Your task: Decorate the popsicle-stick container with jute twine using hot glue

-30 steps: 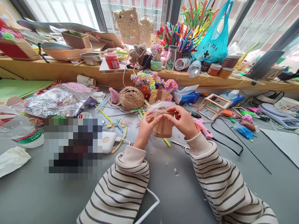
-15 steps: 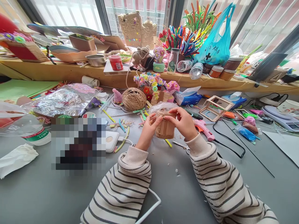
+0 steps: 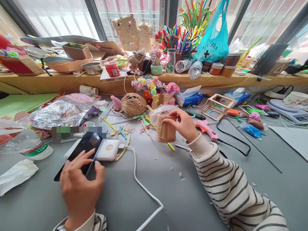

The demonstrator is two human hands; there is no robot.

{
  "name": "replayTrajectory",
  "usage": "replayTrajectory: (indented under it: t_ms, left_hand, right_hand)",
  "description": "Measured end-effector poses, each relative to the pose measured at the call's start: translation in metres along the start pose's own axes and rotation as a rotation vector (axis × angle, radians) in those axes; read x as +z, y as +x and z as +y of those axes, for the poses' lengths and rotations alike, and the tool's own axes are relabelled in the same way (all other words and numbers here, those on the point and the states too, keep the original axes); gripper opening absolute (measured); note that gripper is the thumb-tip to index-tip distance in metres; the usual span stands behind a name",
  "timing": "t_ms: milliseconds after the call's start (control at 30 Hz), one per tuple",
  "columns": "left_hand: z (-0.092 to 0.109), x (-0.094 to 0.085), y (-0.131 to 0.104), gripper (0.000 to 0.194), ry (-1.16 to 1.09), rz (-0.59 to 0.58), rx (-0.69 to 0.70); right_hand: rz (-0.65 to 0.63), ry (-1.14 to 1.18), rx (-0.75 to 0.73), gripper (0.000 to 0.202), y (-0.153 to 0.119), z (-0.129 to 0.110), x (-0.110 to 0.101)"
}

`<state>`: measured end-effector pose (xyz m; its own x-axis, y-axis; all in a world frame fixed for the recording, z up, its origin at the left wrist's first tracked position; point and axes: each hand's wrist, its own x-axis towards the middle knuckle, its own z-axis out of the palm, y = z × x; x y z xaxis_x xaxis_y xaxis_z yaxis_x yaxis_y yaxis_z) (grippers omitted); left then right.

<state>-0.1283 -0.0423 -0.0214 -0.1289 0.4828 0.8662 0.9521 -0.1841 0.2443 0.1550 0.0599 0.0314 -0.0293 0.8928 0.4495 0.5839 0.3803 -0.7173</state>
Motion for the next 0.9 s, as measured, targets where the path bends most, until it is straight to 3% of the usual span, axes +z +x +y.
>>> replayTrajectory:
  t_ms: [100, 267, 900]
  left_hand:
    - [-0.017, -0.010, -0.001, 0.032, 0.154, 0.050, -0.047]
    - [-0.016, -0.025, -0.003, 0.011, 0.273, 0.015, -0.084]
    - [-0.022, -0.022, -0.007, 0.009, 0.309, -0.011, -0.126]
  right_hand:
    - [-0.002, -0.004, 0.009, 0.022, 0.000, 0.000, 0.000]
    - [-0.008, -0.009, 0.007, 0.022, 0.001, 0.000, -0.002]
    - [-0.012, 0.004, 0.005, 0.022, 0.000, -0.001, -0.003]
